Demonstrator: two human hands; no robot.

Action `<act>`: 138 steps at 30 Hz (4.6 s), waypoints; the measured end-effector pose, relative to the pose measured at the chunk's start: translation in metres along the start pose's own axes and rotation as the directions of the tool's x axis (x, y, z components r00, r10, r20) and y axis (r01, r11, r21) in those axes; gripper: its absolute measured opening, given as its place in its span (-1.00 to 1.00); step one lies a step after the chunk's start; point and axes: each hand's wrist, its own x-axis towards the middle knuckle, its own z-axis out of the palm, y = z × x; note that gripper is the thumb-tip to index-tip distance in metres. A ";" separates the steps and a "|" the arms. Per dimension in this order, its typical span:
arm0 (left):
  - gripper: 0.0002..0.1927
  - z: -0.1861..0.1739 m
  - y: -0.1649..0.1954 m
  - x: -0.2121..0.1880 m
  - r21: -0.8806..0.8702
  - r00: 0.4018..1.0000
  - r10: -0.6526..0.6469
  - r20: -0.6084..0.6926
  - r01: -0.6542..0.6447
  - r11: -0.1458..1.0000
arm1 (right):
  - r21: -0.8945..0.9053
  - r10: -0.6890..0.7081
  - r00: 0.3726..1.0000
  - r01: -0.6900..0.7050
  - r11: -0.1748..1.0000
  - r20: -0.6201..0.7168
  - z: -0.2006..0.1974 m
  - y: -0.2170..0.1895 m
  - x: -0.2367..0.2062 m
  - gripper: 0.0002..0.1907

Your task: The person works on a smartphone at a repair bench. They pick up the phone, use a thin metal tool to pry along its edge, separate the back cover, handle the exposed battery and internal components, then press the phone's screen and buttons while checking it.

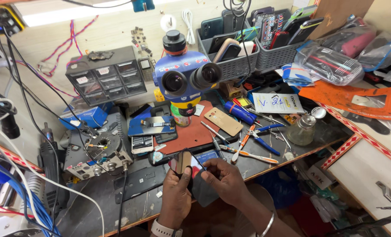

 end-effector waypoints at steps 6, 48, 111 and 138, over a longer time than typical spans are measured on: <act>-0.58 0.000 0.000 -0.003 0.040 0.993 -0.005 0.120 0.001 0.999 | -0.204 -0.082 0.993 0.064 0.977 -0.082 0.010 -0.028 0.021 -0.69; -0.47 -0.016 0.022 -0.013 -0.011 0.967 -0.128 0.222 0.134 0.991 | -0.129 0.221 0.969 -0.206 0.970 0.109 0.026 -0.075 -0.017 -0.78; -0.38 -0.011 0.024 -0.018 -0.005 0.992 -0.073 0.102 0.073 0.997 | -0.498 -0.073 0.997 0.078 0.864 0.029 0.016 -0.091 -0.039 -0.70; -0.44 -0.021 0.015 -0.008 -0.048 0.996 -0.024 0.089 0.028 0.998 | -0.446 -0.216 0.976 0.193 0.874 -0.003 0.052 -0.054 -0.047 -0.65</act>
